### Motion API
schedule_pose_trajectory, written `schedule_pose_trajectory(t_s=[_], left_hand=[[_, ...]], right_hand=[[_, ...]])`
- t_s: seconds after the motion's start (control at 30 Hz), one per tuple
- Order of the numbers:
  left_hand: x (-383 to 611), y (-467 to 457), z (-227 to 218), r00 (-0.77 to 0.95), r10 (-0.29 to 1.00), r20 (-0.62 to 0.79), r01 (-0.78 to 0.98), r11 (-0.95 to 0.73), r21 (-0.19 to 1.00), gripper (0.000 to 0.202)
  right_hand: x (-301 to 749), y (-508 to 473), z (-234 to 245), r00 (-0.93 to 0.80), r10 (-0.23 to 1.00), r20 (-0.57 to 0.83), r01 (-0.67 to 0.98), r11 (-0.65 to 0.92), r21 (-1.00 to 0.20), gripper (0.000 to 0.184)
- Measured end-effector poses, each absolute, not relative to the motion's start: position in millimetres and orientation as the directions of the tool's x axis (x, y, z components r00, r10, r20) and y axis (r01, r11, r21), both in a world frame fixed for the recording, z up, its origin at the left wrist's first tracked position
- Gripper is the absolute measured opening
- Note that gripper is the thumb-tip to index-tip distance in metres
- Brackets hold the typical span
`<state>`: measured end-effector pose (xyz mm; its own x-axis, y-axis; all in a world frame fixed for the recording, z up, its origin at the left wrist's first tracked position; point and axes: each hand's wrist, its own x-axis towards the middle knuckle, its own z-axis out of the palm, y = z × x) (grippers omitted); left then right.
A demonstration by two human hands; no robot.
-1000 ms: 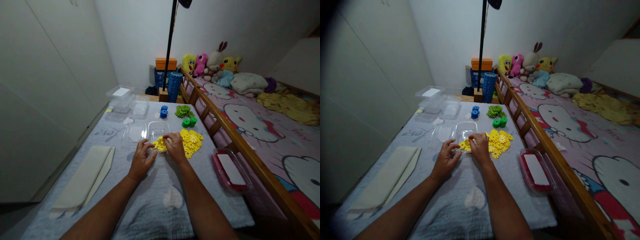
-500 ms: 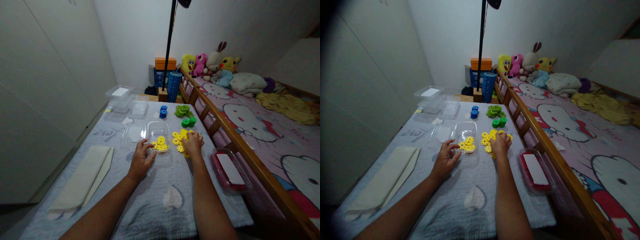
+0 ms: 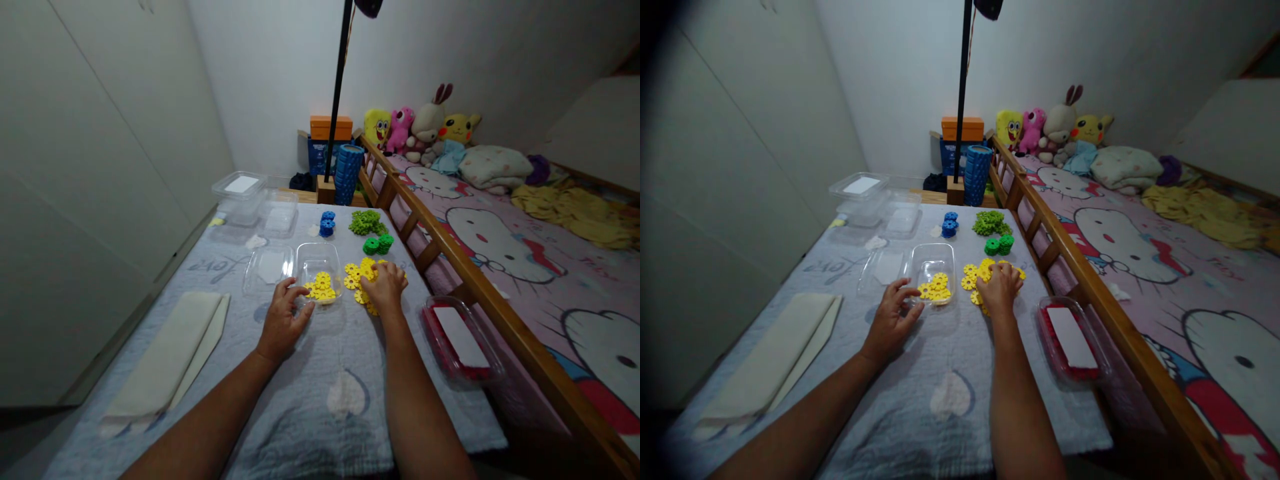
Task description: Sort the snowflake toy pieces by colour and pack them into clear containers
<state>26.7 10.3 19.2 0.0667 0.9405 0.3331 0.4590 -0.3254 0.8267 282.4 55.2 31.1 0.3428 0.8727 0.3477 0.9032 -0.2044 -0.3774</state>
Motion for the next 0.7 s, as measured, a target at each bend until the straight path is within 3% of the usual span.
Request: schedule_pose_trajectory(t_s=[0.17, 0.33, 0.57, 0.7], left_hand=[[27, 10, 19, 0.067, 0.94, 0.335, 0.455, -0.328, 0.828, 0.023], [27, 10, 18, 0.067, 0.942, 0.328, 0.449, -0.322, 0.833, 0.024], [27, 11, 16, 0.067, 0.937, 0.342, 0.459, -0.333, 0.824, 0.023], [27, 11, 16, 0.061, 0.938, 0.341, 0.46, -0.329, 0.825, 0.023]], right_hand=[[265, 51, 48, 0.179, 0.872, 0.455, 0.858, 0.088, -0.507, 0.029], [229, 42, 55, -0.043, 0.883, 0.467, 0.831, 0.291, -0.473, 0.031], [221, 43, 47, -0.057, 0.879, 0.473, 0.851, 0.291, -0.437, 0.04], [254, 49, 49, 0.163, 0.879, 0.447, 0.88, 0.075, -0.47, 0.029]])
